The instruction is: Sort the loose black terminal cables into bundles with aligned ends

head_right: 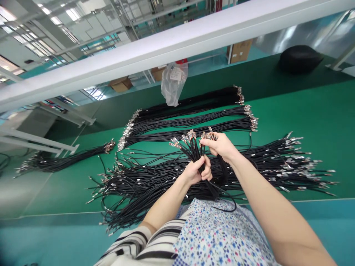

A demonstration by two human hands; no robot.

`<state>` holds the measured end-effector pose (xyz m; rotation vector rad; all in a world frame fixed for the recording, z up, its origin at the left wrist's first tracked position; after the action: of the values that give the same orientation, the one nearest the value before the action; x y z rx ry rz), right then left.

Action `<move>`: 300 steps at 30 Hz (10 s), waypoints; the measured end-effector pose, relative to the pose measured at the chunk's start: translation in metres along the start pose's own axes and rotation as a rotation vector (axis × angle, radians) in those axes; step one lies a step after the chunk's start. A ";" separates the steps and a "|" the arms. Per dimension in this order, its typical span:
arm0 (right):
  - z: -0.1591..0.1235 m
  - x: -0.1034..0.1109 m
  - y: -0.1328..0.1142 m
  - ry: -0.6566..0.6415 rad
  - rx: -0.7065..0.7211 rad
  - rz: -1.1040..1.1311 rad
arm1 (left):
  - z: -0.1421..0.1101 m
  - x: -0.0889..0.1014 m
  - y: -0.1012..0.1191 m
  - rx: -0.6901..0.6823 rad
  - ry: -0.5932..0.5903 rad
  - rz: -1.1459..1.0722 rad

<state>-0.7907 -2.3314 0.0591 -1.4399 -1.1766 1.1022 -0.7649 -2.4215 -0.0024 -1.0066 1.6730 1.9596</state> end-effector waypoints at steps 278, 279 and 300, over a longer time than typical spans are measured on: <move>0.004 0.031 -0.008 0.167 0.146 -0.024 | 0.014 0.009 -0.028 0.526 -0.251 0.184; 0.004 0.032 -0.007 0.174 0.141 -0.024 | 0.013 0.009 -0.028 0.519 -0.253 0.180; 0.004 0.030 0.000 0.075 0.014 -0.008 | 0.016 0.005 -0.029 0.497 -0.269 0.256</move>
<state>-0.7908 -2.3013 0.0561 -1.4526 -1.1191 1.0402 -0.7525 -2.4006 -0.0259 -0.3472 2.0534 1.5965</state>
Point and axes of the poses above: each hand's wrist, its own z-axis towards the middle knuckle, its own x-axis out of the back of the hand, y = z × x, the point moved 7 cm from there along z, towards the middle knuckle, and after that the axes turned 7 degrees about -y, right-handed, at the moved point
